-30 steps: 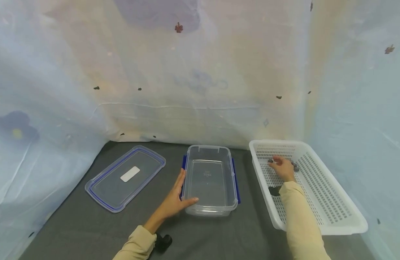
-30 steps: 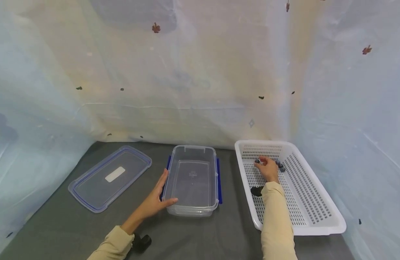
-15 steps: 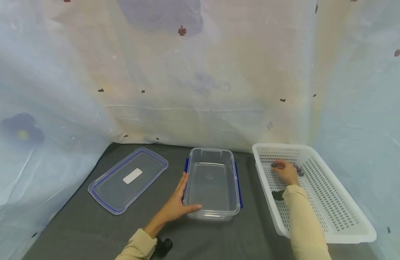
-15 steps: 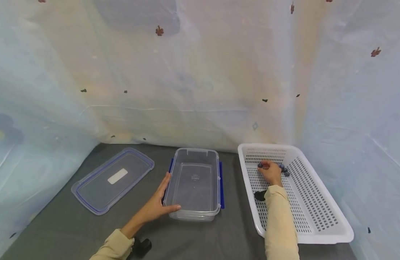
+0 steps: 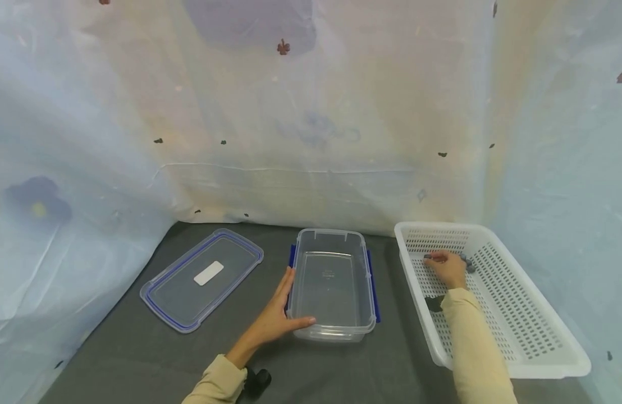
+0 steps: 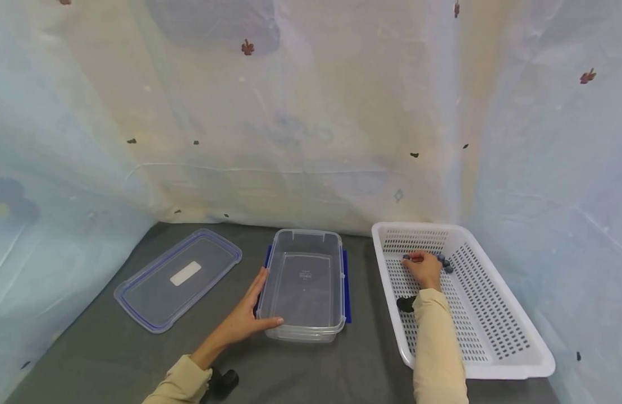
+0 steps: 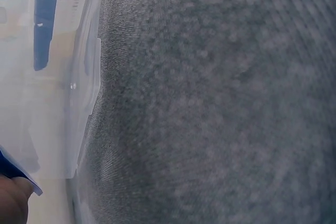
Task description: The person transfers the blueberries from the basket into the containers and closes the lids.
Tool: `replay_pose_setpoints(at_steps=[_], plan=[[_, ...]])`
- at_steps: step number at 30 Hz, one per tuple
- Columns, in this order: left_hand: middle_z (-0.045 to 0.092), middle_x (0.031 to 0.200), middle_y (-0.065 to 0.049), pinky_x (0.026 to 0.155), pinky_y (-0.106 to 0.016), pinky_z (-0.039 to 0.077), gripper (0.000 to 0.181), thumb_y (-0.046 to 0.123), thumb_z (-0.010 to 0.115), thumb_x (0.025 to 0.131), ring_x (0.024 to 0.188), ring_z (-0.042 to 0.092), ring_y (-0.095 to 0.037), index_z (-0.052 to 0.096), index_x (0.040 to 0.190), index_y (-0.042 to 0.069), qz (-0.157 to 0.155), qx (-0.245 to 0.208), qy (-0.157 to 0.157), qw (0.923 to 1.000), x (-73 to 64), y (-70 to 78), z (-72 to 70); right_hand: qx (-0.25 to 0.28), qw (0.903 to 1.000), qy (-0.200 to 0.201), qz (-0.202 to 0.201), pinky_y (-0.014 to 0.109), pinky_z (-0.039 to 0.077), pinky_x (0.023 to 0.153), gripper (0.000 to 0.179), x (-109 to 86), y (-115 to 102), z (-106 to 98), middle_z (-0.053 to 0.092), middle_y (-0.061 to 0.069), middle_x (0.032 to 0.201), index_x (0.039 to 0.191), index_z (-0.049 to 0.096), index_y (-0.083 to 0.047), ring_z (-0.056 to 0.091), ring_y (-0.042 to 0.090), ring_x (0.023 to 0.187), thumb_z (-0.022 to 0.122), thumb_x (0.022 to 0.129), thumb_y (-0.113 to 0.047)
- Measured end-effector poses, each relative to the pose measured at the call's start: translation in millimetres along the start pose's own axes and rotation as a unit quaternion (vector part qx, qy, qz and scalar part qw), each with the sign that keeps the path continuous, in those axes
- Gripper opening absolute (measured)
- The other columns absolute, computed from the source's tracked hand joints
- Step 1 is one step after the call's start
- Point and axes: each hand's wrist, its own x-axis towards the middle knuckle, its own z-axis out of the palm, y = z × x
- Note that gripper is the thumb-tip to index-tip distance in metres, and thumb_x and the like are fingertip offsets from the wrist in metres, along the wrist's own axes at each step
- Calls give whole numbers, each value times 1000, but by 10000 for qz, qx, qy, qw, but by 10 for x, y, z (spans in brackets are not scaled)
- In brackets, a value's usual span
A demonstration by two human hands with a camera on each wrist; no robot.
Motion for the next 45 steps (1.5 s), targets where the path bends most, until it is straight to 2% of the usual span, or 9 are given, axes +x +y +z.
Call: replay_pose_setpoints(at_steps=[5, 7, 11, 13, 17, 22, 29, 36, 45], plan=[[-3, 160, -17, 110, -59, 10, 114, 25, 84, 76, 144, 2, -36, 5, 155, 4, -68, -81, -12, 9999, 5, 2, 42, 184, 9995, 233, 83, 61, 27, 100, 33, -68, 74, -46, 64, 30, 104, 107, 63, 11, 57, 46, 97, 70, 88, -16], [-3, 161, -14, 110, -59, 10, 116, 30, 84, 75, 144, 2, -34, 5, 156, 7, -18, -46, 55, 10000, 22, -121, 71, 278, 9990, 341, 116, 62, 18, 104, 33, -79, 85, -49, 64, 30, 102, 106, 64, 11, 57, 44, 95, 71, 88, -16], [-4, 161, -14, 110, -59, 9, 117, 30, 84, 75, 144, 1, -34, 4, 156, 7, -21, -128, 105, 9999, 28, -118, 55, 403, 9982, 443, 93, 54, 30, 99, 35, -82, 35, -78, 65, 26, 98, 107, 65, 10, 58, 39, 91, 71, 89, -20], [-4, 161, -13, 109, -61, 9, 116, 29, 84, 76, 144, 2, -36, 4, 157, 9, -33, -158, 112, 9998, 33, -121, 45, 359, 9981, 492, 90, 43, 44, 81, 36, -72, -6, -100, 66, 23, 95, 107, 66, 8, 59, 34, 86, 70, 90, -23], [-6, 161, -12, 107, -65, 10, 113, 30, 83, 77, 144, 1, -37, 4, 157, 14, -65, -167, 49, 9998, 34, -123, 36, 285, 9975, 612, 186, 28, 44, 62, 34, -65, -130, -165, 67, 20, 94, 105, 67, 6, 60, 30, 82, 70, 90, -23], [-8, 161, -12, 108, -64, 9, 113, 30, 82, 78, 144, -1, -36, 4, 157, 13, -57, -138, -10, 9999, 25, -112, 37, 418, 9968, 631, 263, 22, 43, 62, 35, -79, -256, -281, 67, 23, 102, 110, 66, 7, 62, 24, 83, 68, 92, -23], [-9, 161, -11, 109, -62, 8, 114, 27, 83, 77, 144, -2, -35, 2, 157, 10, 187, -124, 12, 9997, 52, -128, 37, 581, 9952, 793, 11, 16, 43, 61, 40, -82, -351, -443, 69, 22, 104, 112, 68, 4, 55, -4, 72, 68, 92, -30], [-10, 161, -11, 108, -64, 11, 114, 28, 81, 79, 144, -3, -36, 0, 157, 12, 168, -72, -86, 9998, 65, -136, 52, 722, 9938, 842, 77, 19, 44, 63, 43, -76, -465, -530, 70, 19, 103, 112, 69, 1, 57, 6, 78, 66, 92, -37], [-4, 161, -16, 107, -60, 20, 109, 37, 78, 81, 143, 7, -38, 5, 156, 5, 276, 305, 138, 9991, 86, -97, 69, 1224, 9887, 724, -467, 22, 44, 74, 44, -139, -816, -629, 71, 7, 99, 115, 69, -1, 57, 1, 84, 68, 91, -38]])
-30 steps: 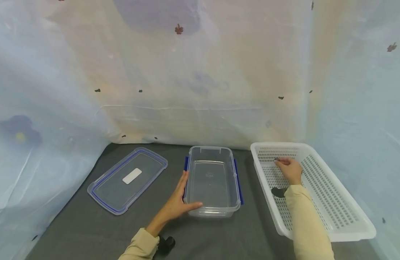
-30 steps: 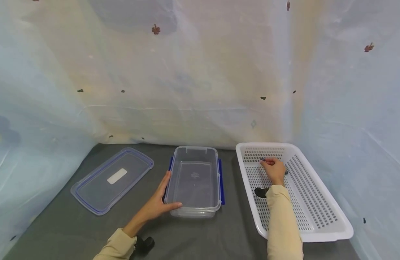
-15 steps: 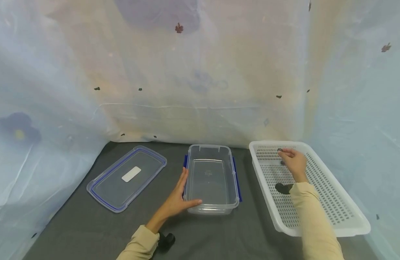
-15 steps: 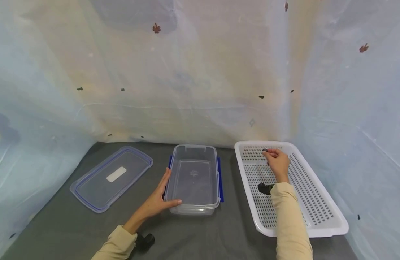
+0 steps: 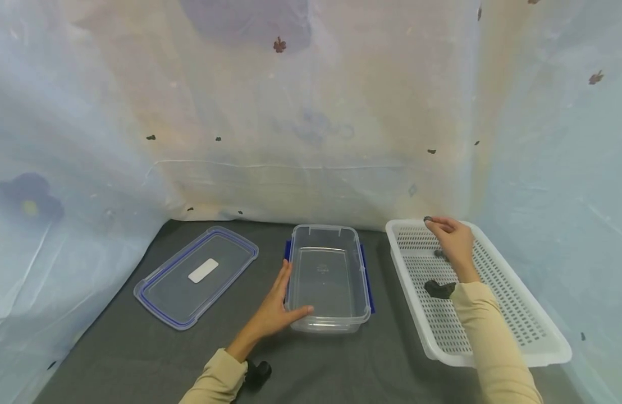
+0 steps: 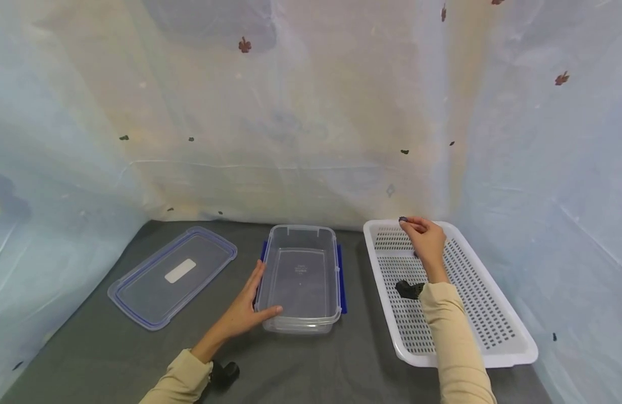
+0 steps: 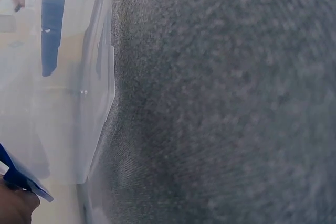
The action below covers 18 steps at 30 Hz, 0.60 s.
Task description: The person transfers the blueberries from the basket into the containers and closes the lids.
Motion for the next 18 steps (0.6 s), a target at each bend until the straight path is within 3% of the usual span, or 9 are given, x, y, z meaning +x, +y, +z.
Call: replay_pose_setpoints(at_steps=[9, 18], plan=[[-3, 161, -17, 107, -62, 17, 107, 39, 76, 82, 143, 7, -38, 7, 155, 1, 49, 241, -50, 9997, -1, 19, -10, 820, 9965, -170, 47, 23, 40, 77, 44, -37, -325, 89, 65, -20, 84, 117, 66, 1, 58, 4, 90, 70, 90, -33], [-7, 160, -15, 108, -62, 16, 114, 41, 79, 80, 144, 4, -37, 3, 155, 2, 14, 275, -164, 9995, 19, 32, -9, 1442, 9874, -553, -347, 22, 43, 78, 38, -104, -685, 221, 69, -12, 88, 114, 66, 4, 61, 8, 91, 72, 90, -24]])
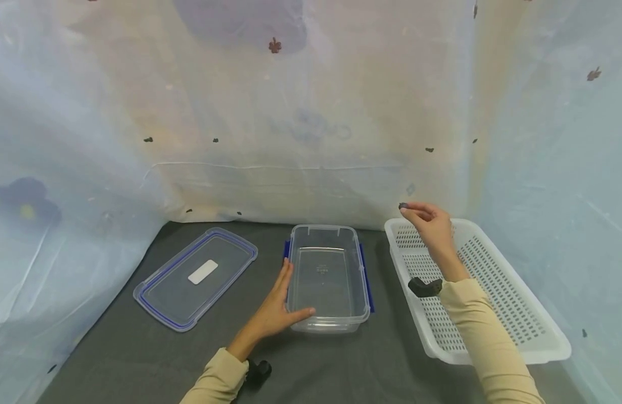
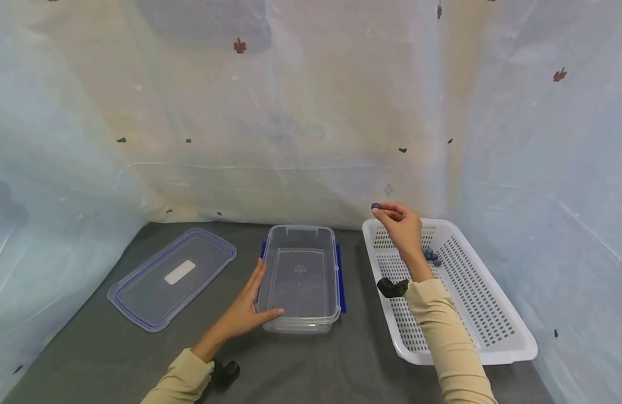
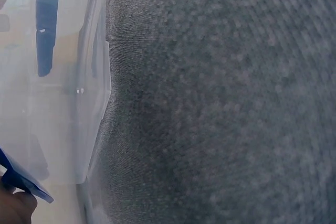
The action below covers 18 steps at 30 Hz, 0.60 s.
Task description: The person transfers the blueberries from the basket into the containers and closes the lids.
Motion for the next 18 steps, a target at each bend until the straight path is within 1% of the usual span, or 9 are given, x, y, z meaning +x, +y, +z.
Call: replay_pose_setpoints(at_steps=[2, 6, 9, 11, 12, 15, 18], plan=[[-7, 161, -15, 108, -61, 15, 115, 41, 80, 79, 144, 3, -36, 3, 155, 1, -20, -21, -5, 10000, -2, -1, 8, 12, 9998, -185, -117, 22, 44, 79, 35, -56, -128, 58, 70, -6, 89, 113, 65, 6, 61, 8, 90, 71, 91, -20], [-7, 161, -14, 108, -61, 16, 117, 40, 81, 77, 143, 4, -37, 3, 155, 1, -63, -69, -10, 10000, -20, 11, 10, -35, 9984, -479, -287, 24, 45, 79, 30, -177, -370, 190, 70, 11, 94, 112, 65, 10, 61, 9, 88, 68, 91, -11], [-7, 161, -14, 108, -61, 17, 117, 39, 82, 76, 144, 4, -36, 4, 155, 2, -76, -136, 24, 9999, -13, 34, 1, 29, 9971, -674, -355, 25, 45, 78, 29, -210, -442, 272, 69, 18, 98, 113, 65, 9, 61, 10, 87, 68, 92, -11], [-6, 161, -15, 108, -61, 17, 117, 39, 83, 76, 143, 4, -37, 4, 155, 1, -65, -169, 39, 9998, 3, 41, -9, 46, 9959, -833, -356, 26, 46, 78, 30, -221, -487, 325, 68, 21, 101, 114, 64, 9, 62, 13, 90, 68, 92, -11], [-6, 161, -15, 107, -61, 18, 117, 39, 83, 76, 143, 4, -37, 4, 155, 2, -77, -189, 42, 9998, 9, 46, -14, 62, 9952, -916, -352, 29, 48, 78, 30, -227, -502, 352, 68, 22, 102, 115, 64, 9, 62, 16, 90, 68, 92, -11], [-7, 161, -14, 107, -61, 19, 118, 38, 83, 75, 143, 3, -37, 5, 155, 1, -114, -233, 30, 9997, 14, 54, -21, 28, 9929, -1139, -355, 32, 51, 80, 30, -252, -519, 439, 67, 22, 104, 116, 63, 9, 64, 21, 94, 67, 92, -10], [-7, 161, -14, 107, -61, 20, 118, 38, 83, 75, 143, 3, -37, 4, 155, 1, -160, -248, -1, 9996, 8, 45, -17, 31, 9913, -1282, -281, 37, 51, 77, 32, -239, -414, 536, 68, 20, 106, 116, 64, 6, 63, 25, 97, 69, 91, -13]])
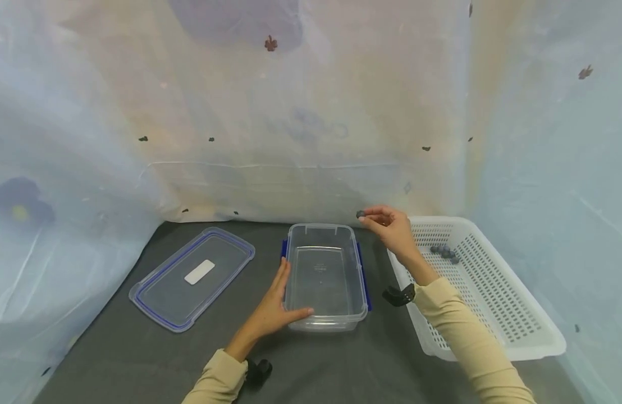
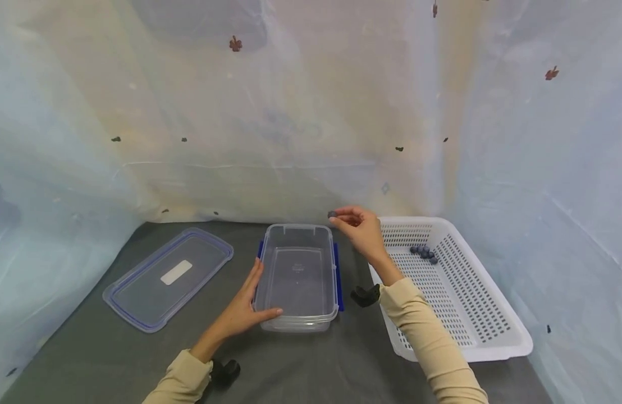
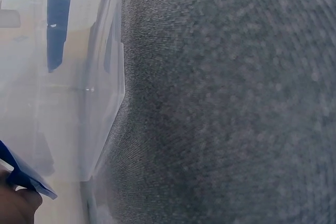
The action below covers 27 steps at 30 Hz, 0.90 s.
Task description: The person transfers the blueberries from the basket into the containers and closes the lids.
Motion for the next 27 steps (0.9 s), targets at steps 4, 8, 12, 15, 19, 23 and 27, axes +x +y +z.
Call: replay_pose_setpoints(at_steps=[4, 8, 12, 15, 19, 23, 27], plan=[[-8, 161, -13, 107, -62, 19, 118, 37, 83, 76, 144, 3, -37, 3, 155, 3, -23, -13, -41, 10000, 7, -21, 12, 107, 9999, -26, 49, 33, 51, 76, 33, 69, 180, 104, 69, 18, 106, 116, 67, 1, 64, 25, 98, 73, 89, -17], [-9, 161, -13, 106, -63, 20, 118, 36, 83, 76, 143, 2, -37, 3, 155, 4, -30, -114, -62, 9999, 22, -11, 10, 152, 9999, 8, -68, 30, 51, 76, 32, 123, 201, 213, 70, 15, 102, 114, 68, -1, 65, 23, 94, 74, 88, -18], [-10, 160, -14, 106, -61, 21, 118, 36, 83, 76, 143, 1, -37, 2, 155, 4, -54, -144, -95, 9998, 32, 0, -1, 237, 9997, 16, -82, 36, 53, 73, 29, 178, 185, 337, 71, 13, 99, 112, 69, -1, 66, 23, 91, 74, 88, -17], [-10, 160, -15, 108, -60, 19, 118, 35, 84, 76, 143, 1, -38, 2, 155, 2, -33, -116, -85, 9999, 38, -12, -5, 261, 9996, 47, 16, 35, 52, 67, 28, 227, 182, 442, 71, 11, 98, 111, 69, -2, 66, 25, 90, 74, 88, -18], [-9, 160, -15, 107, -61, 18, 118, 35, 84, 76, 143, 1, -38, 3, 155, 1, -1, -122, -56, 9999, 35, -22, -5, 158, 9997, 160, 64, 32, 51, 62, 27, 279, 176, 584, 72, 12, 97, 109, 70, -1, 67, 27, 90, 74, 87, -17], [-8, 161, -14, 106, -63, 18, 117, 36, 83, 76, 143, 2, -39, 4, 155, 1, 58, -129, -21, 9999, 24, -43, -4, 266, 9994, 219, 47, 42, 53, 73, 26, 312, 213, 718, 72, 15, 95, 107, 70, 3, 67, 27, 88, 75, 87, -13], [-6, 161, -15, 106, -64, 18, 116, 35, 83, 76, 143, 3, -39, 5, 154, 0, 129, -125, 1, 9998, 27, -60, 4, 383, 9988, 203, 222, 40, 52, 75, 25, 329, 300, 843, 72, 14, 94, 106, 70, 3, 67, 26, 88, 75, 87, -12]])
